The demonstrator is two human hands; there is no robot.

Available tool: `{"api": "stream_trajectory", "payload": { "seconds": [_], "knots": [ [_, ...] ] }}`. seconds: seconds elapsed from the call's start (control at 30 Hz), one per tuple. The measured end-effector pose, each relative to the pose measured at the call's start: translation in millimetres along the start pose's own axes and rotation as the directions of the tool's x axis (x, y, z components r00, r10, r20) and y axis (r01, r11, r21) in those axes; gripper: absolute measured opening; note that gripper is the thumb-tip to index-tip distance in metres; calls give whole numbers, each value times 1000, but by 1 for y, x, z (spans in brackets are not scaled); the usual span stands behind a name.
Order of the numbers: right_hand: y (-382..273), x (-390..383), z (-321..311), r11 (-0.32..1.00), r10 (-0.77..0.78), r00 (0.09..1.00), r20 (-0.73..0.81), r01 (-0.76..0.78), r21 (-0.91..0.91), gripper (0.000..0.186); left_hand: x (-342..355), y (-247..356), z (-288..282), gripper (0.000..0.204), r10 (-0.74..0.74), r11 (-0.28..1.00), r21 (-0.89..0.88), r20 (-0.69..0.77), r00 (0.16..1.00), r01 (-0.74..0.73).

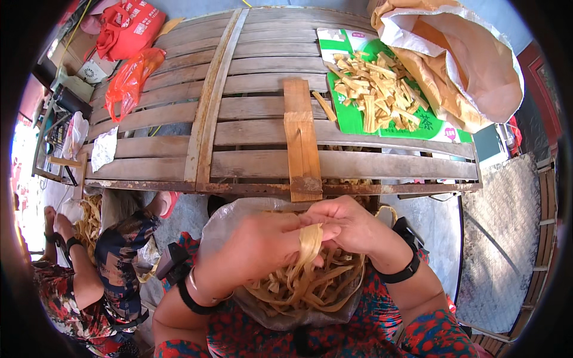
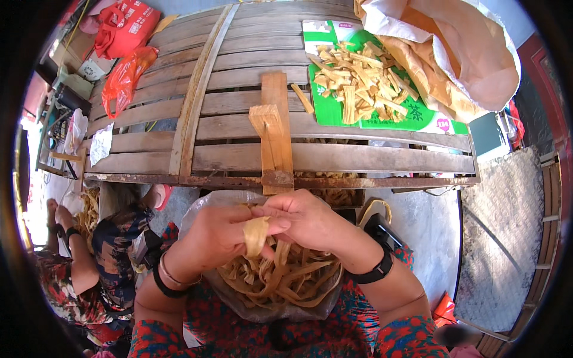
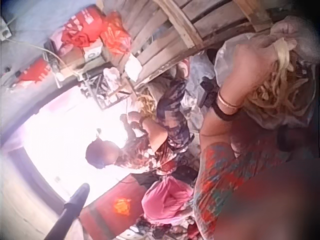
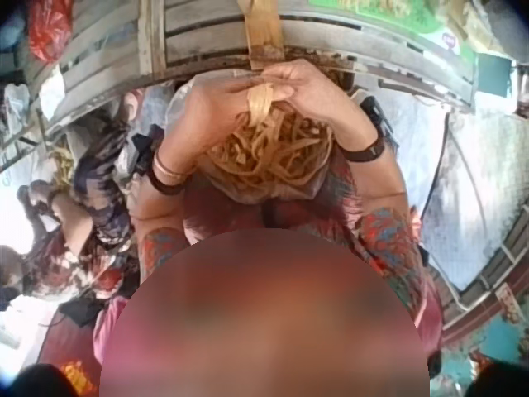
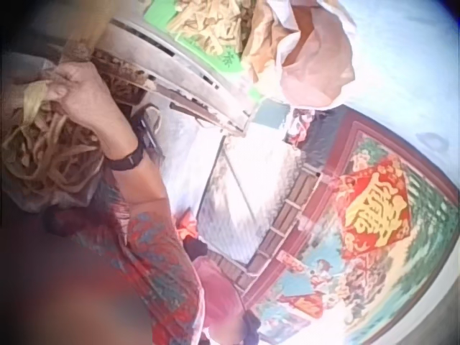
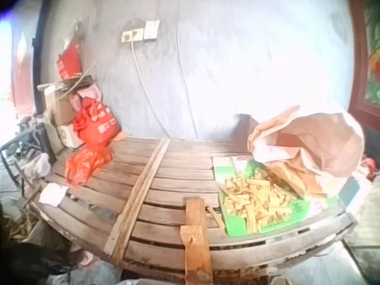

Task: The person sits on the floor and repeatedly picks up dried vegetable strips from a plastic bag, tears them into smaller pieces by hand, and places them into a pile. The task continues throughout the clip with consistent hand motions.

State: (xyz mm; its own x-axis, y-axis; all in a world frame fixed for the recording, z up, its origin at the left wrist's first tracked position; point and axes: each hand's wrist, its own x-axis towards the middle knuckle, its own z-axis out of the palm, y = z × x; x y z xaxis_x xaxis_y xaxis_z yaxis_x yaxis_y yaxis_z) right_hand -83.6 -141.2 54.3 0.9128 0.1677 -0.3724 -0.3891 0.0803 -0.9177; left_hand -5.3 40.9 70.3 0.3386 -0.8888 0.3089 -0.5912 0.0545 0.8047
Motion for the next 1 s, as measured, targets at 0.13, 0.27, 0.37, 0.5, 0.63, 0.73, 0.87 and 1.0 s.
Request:
{"api": "stream_trajectory", "payload": {
  "seconds": [0.13, 0.27, 0.37, 0.5, 0.63, 0.73, 0.87, 1.0],
  "knots": [
    [22, 8, 8, 880, 283, 929, 239, -350, 320, 21, -7, -21, 1, 39, 159, 887, 432, 47, 986, -164],
    [29, 12, 19, 735, 286, 934, 214, -357, 576, 14, -5, -25, 9, 30, 281, 895, 381, -76, 957, -233],
    [24, 10, 15, 817, 31, 984, -178, 77, 572, 16, -3, -25, 15, 24, 191, 871, 491, -370, 909, 17],
    [20, 6, 12, 842, -539, 800, -264, 522, -137, 17, -3, -30, 16, 17, -64, 941, 282, -400, 914, 189],
    [23, 10, 17, 559, -651, 752, -102, 383, -736, 18, -6, -34, 13, 18, -126, 934, 312, -169, 977, 174],
    [24, 10, 18, 535, -567, 819, -89, 283, -796, 25, -6, -34, 12, 17, -62, 920, 378, -120, 991, 104],
    [20, 5, 9, 877, -326, 944, -53, 281, -389, 42, -7, -31, 4, 8, -183, 968, -213, -240, 953, 132],
    [19, 0, -1, 998, -30, 978, 207, 18, 60, 50, -8, -30, -8, 8, -265, 711, -697, -386, 883, -91]
  ]
}}
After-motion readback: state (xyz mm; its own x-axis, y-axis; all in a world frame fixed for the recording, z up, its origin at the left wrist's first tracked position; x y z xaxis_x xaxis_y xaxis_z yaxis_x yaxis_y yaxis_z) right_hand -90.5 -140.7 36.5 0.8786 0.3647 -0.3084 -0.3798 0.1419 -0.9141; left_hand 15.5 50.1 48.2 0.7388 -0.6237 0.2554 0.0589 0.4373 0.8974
